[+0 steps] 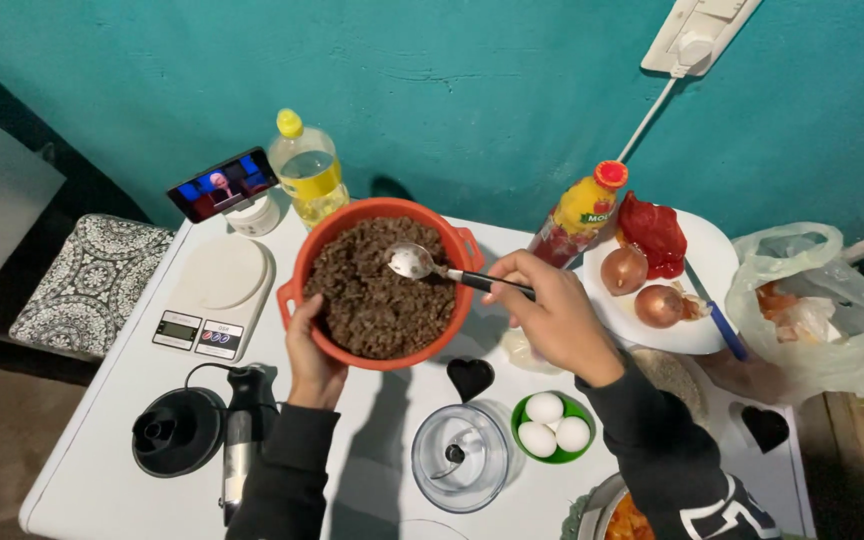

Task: Transferring cooked ground meat from a bowl into a food processor container and then assembling a hand blender to process it.

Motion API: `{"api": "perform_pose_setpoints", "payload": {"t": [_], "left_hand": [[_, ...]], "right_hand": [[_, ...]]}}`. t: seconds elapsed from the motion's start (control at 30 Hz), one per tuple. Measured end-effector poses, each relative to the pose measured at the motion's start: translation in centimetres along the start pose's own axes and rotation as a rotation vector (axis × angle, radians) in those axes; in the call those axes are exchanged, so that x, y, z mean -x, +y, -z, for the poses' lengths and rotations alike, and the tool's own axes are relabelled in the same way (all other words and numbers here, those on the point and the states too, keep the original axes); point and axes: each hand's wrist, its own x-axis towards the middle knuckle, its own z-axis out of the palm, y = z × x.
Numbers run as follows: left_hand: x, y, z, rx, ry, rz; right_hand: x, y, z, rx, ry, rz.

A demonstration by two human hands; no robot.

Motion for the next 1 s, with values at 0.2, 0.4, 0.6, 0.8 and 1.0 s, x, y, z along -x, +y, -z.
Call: {"api": "perform_pose_setpoints", "payload": {"t": [0.2,0.4,0.6,0.8,1.0], "left_hand": [[10.8,6.3,-3.7,-0.045,0.003,-0.066],[17.2,4.5,1.6,-0.084,0.164,-0.078],[20.6,2.8,3.9,-0.117,0.227,-0.006],[22.0,1.4,2.2,-0.139,0.148,-0.007],[21.7,0.0,3.0,-0.122,0.182,0.124]], "right_hand": [[7.3,-2.2,-0.5,0.013,0.010,0.135],[14.2,-3.6,-5.2,0.255,0.157,0.092],[15.9,-0.3,-9.1,0.522,0.276,0.356],[17.6,1.0,-12.0,0.227,0.070,0.186],[18.2,1.8,-10.2,-0.045,0.085,-0.041]]}}
